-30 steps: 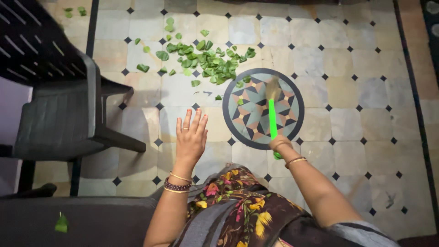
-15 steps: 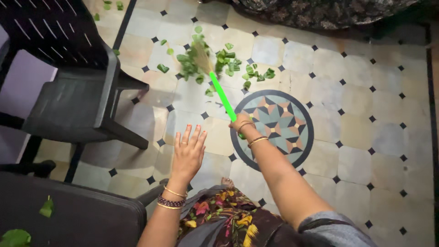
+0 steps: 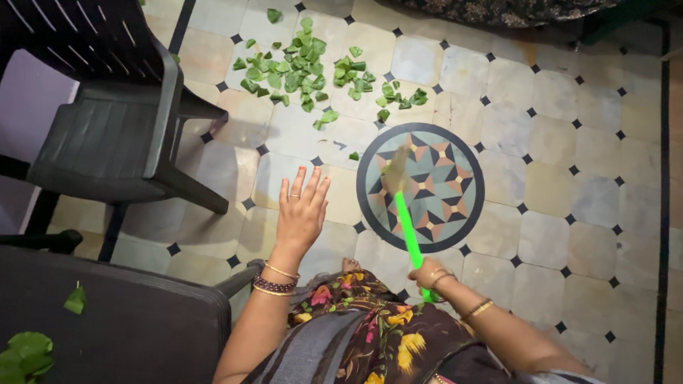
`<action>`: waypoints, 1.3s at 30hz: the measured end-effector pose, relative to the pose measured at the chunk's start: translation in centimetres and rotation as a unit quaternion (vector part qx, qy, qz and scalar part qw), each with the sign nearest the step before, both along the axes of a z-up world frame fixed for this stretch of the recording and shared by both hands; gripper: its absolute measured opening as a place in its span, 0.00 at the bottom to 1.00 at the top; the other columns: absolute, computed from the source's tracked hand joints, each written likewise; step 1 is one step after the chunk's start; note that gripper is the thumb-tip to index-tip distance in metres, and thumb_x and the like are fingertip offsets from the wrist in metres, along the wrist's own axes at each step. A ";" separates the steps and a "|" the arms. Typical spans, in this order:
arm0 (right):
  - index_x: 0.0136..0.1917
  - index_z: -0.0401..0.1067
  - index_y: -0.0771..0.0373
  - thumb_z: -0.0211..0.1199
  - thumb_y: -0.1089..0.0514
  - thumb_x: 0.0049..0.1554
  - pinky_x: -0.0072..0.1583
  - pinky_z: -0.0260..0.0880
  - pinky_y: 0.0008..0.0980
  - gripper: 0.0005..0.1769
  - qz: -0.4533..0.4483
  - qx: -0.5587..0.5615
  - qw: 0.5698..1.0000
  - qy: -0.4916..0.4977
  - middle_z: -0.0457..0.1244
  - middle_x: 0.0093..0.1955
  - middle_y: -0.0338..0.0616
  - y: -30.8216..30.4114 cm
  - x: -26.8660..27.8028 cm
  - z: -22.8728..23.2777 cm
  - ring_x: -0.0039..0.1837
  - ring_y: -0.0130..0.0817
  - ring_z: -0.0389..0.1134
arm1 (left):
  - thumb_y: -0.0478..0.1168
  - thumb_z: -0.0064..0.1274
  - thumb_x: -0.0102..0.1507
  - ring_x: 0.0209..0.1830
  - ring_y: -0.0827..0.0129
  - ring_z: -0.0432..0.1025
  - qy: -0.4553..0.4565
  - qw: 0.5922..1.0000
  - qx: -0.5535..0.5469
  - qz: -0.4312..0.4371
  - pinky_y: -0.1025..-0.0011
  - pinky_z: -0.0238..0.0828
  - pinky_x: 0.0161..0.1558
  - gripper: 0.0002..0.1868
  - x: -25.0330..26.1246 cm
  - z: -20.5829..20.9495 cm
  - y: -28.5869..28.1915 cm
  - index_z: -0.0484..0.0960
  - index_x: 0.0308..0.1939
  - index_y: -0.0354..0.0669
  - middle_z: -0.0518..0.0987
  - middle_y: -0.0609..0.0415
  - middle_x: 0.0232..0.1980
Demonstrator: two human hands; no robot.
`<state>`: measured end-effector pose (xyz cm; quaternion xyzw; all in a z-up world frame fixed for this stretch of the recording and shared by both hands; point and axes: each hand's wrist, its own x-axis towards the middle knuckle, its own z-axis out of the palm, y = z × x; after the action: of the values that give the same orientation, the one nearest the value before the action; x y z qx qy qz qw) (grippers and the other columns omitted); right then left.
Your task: The person sweeps scattered green leaves on a tiled floor using a green-handled broom, gathering them into a pile. They then use a pink dustpan to collect the leaves and transfer them onto a nearby table.
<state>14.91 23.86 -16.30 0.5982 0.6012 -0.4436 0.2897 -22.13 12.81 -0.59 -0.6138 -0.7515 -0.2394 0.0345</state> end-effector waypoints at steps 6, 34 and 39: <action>0.47 0.81 0.63 0.74 0.43 0.50 0.52 0.72 0.41 0.21 0.137 0.037 0.987 0.072 0.72 0.44 0.50 0.7 -11.3 -6.9 0.46 0.42 0.74 | 0.42 0.55 0.65 0.80 0.52 0.53 0.013 1.000 -0.011 0.015 0.42 0.46 0.74 0.27 0.0 0.3 -1.2 0.73 0.69 0.49 0.65 0.50 0.77; 0.68 0.67 0.54 0.64 0.57 0.56 0.60 0.71 0.48 0.27 0.259 0.202 0.944 0.017 0.68 0.58 0.54 16.0 -16.6 -1.9 0.61 0.52 0.70 | 0.42 0.54 0.65 0.80 0.53 0.53 0.023 0.999 -0.019 0.028 0.43 0.46 0.75 0.27 0.0 0.8 4.0 0.73 0.69 0.49 0.66 0.51 0.77; 0.70 0.67 0.50 0.57 0.57 0.59 0.62 0.71 0.49 0.25 0.194 0.288 0.938 -0.006 0.67 0.61 0.57 18.0 -11.8 -1.8 0.63 0.55 0.70 | 0.43 0.54 0.65 0.80 0.54 0.53 0.037 0.999 -0.014 -0.008 0.42 0.46 0.74 0.27 1.1 0.7 7.5 0.73 0.69 0.49 0.66 0.51 0.76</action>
<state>3.08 41.90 -18.10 0.5302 0.8061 -0.1829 0.1887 -21.04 20.31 0.15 -0.6285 -0.7481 -0.2063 0.0517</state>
